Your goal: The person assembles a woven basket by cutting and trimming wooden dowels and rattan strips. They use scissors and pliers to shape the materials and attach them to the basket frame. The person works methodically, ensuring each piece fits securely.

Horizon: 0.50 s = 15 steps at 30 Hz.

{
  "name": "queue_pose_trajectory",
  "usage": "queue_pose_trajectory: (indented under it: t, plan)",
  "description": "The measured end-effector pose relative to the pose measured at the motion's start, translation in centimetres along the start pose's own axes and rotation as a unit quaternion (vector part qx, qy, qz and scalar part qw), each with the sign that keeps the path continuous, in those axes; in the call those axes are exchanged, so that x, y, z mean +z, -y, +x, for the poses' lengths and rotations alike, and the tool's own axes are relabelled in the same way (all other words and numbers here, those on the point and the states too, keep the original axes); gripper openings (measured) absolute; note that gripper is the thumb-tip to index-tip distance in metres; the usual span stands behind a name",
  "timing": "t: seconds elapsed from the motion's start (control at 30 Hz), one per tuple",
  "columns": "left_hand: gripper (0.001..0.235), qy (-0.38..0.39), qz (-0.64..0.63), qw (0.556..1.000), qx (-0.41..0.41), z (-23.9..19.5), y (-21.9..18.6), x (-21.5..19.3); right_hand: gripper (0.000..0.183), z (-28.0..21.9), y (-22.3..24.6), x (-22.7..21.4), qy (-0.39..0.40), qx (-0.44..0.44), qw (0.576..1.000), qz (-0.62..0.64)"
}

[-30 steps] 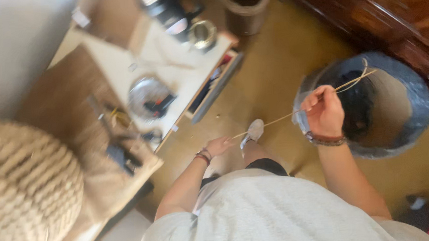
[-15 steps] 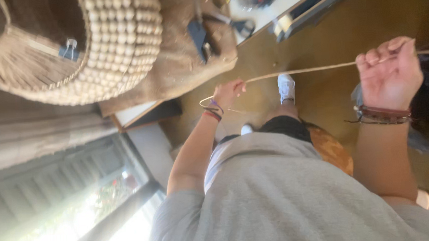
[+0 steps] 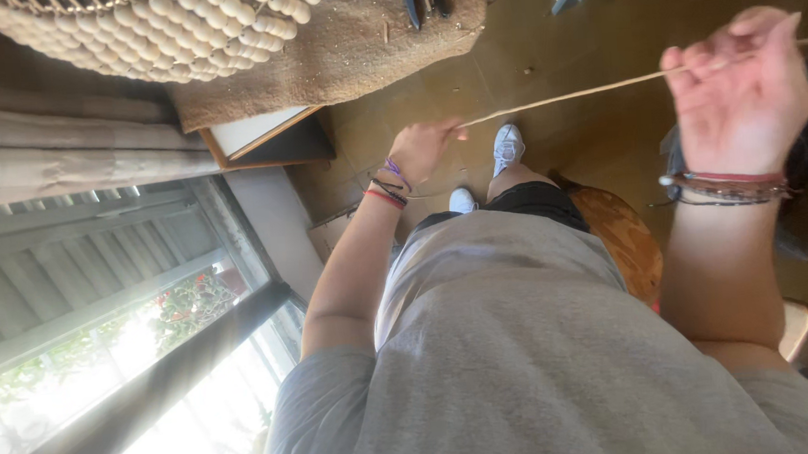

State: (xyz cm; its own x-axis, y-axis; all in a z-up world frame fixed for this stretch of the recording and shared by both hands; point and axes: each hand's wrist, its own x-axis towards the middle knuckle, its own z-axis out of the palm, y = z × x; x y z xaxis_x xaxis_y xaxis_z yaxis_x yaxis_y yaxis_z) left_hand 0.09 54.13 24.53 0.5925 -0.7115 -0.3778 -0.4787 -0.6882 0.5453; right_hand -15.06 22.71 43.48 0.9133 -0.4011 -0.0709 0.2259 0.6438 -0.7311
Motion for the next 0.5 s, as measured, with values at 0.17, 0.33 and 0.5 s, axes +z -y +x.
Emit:
queue_pose_trajectory:
  t: [0.17,0.33,0.5]
  plan:
    - [0.038,-0.074,-0.081,0.981,0.163,-1.5,-3.9,1.2,0.019,-1.9,-5.4,1.7,0.008,0.020,0.997,-0.070]
    - [0.041,-0.020,-0.315,0.912,0.260,-3.6,-9.3,-1.9,0.029,-2.6,-7.2,3.9,0.045,0.103,0.993,-0.028]
    - [0.048,0.041,0.028,0.990,-0.129,-0.7,1.1,3.9,0.028,-1.2,-2.5,0.2,-0.118,0.056,0.991,0.018]
